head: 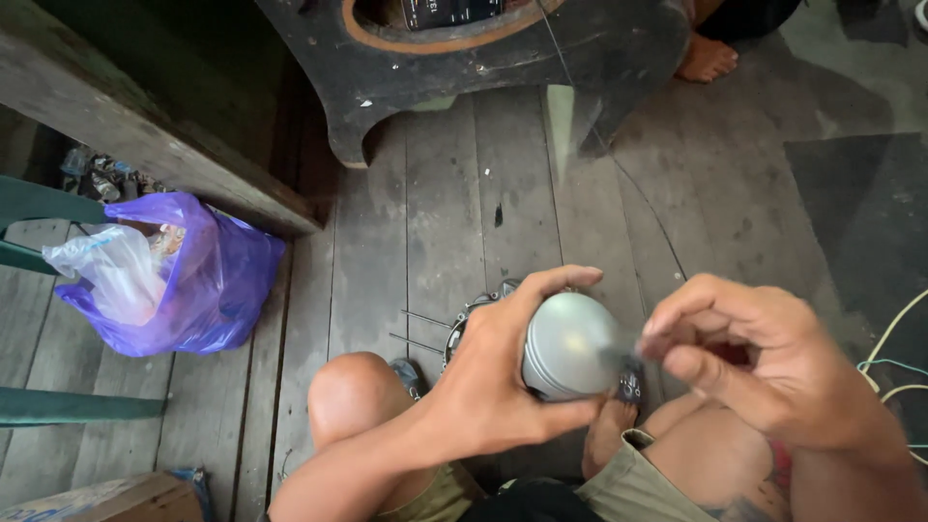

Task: Cleaning the ring grooves of a motorcycle piston using a small hand tool to remove debris

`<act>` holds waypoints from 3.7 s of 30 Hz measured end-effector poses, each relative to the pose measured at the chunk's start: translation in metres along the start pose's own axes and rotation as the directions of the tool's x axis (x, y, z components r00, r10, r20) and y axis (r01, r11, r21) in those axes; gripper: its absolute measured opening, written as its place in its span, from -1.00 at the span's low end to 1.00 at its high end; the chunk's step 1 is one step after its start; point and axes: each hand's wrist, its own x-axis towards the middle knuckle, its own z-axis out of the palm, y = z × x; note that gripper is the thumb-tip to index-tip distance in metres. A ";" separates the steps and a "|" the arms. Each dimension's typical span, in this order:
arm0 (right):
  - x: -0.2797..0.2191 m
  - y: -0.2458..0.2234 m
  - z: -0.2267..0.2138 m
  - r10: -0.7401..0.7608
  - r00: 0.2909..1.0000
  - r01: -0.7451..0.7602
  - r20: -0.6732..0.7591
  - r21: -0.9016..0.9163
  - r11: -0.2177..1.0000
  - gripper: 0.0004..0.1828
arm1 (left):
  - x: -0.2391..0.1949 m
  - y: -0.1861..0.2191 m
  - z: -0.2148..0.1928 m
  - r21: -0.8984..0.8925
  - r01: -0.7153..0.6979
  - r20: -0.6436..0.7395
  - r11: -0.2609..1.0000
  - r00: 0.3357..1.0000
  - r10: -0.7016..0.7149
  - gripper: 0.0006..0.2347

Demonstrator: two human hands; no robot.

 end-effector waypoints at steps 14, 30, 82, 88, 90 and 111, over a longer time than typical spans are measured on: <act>0.005 -0.006 0.022 -0.110 0.991 0.091 -0.078 -0.218 0.972 -0.79 | 0.004 -0.015 0.009 0.099 -0.081 -0.132 0.992 0.987 0.094 -0.47; 0.001 -0.011 0.021 -0.171 0.983 0.128 -0.073 -0.397 0.909 -0.78 | 0.003 -0.017 0.014 0.144 -0.124 -0.151 0.982 0.978 0.146 -0.49; 0.018 0.000 0.026 -0.240 0.960 0.156 -0.140 -0.443 0.883 -0.83 | 0.014 -0.028 0.015 0.105 -0.091 -0.038 0.990 0.995 0.095 -0.49; 0.009 -0.005 0.032 -0.240 0.951 0.095 -0.193 -0.558 0.824 -0.83 | 0.006 -0.029 0.018 0.236 -0.195 -0.015 0.952 0.979 0.204 -0.47; 0.001 -0.012 0.038 -0.245 0.967 0.191 -0.065 -0.448 0.873 -0.81 | 0.003 -0.028 0.021 0.345 -0.187 -0.047 0.920 0.975 0.216 -0.63; 0.003 -0.018 0.037 -0.369 0.929 0.308 -0.031 -0.489 0.816 -0.82 | 0.006 -0.028 0.021 0.300 -0.166 0.005 0.940 0.985 0.172 -0.50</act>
